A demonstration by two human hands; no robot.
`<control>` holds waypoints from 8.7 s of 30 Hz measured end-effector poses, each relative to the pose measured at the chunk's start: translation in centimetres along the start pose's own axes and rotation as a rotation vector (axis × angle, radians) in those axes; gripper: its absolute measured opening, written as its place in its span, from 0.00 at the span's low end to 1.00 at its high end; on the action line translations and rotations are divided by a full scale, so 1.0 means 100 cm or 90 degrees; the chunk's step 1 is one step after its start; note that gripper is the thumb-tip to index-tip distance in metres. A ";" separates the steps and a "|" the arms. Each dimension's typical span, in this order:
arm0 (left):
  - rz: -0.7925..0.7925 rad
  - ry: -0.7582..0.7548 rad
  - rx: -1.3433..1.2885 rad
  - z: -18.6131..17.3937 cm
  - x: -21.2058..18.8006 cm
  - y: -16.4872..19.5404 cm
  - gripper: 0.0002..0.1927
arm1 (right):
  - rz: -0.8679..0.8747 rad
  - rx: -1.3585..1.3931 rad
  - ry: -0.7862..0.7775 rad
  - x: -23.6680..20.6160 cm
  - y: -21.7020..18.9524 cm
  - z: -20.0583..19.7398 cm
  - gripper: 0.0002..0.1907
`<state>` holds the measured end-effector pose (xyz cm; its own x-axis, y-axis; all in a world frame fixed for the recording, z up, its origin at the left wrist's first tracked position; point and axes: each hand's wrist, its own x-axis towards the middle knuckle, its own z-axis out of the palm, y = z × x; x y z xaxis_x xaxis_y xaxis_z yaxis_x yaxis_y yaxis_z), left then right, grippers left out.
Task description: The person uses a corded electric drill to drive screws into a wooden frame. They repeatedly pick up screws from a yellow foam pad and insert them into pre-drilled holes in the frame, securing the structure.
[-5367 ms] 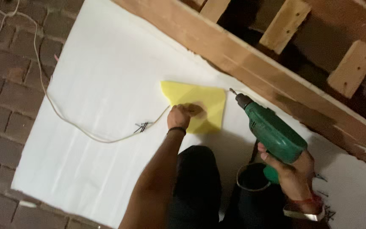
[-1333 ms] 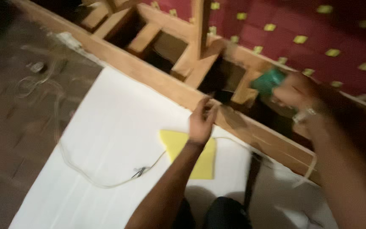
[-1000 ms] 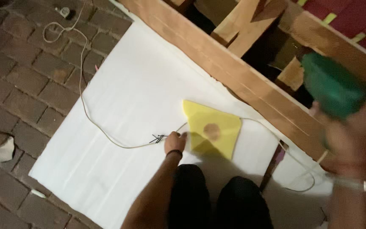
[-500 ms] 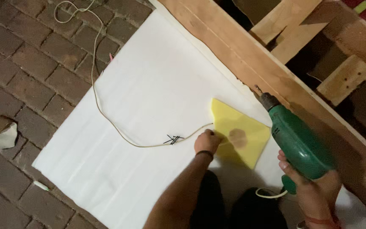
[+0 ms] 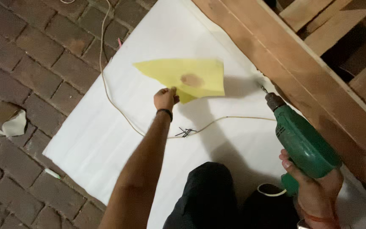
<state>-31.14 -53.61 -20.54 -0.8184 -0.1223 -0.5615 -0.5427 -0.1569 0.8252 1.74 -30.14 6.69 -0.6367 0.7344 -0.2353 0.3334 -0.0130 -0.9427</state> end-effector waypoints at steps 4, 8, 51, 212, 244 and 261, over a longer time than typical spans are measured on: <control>-0.113 0.017 -0.138 -0.008 0.016 0.024 0.07 | 0.017 -0.057 0.002 -0.003 0.010 0.014 0.16; -0.169 -0.012 -0.205 -0.009 0.021 0.023 0.06 | 0.092 -0.048 0.003 0.003 0.017 0.021 0.20; 0.376 -0.390 0.962 -0.052 -0.111 -0.027 0.11 | 0.038 0.198 -0.131 0.029 0.048 0.128 0.19; -0.029 0.155 0.293 0.028 -0.004 0.024 0.13 | -0.194 -0.915 -0.598 0.248 0.136 0.239 0.67; 0.148 0.124 0.629 0.076 0.066 0.048 0.14 | -0.028 -0.673 -0.539 0.258 0.084 0.209 0.63; -0.120 -0.104 -0.234 0.141 0.029 0.078 0.15 | -0.311 -0.332 -0.300 0.207 -0.024 0.134 0.43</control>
<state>-40.37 -41.32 -14.85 -0.7471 0.0942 -0.6580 -0.6061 -0.5029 0.6162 -21.57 -24.02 0.95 -0.9765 0.2152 -0.0137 0.1496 0.6305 -0.7616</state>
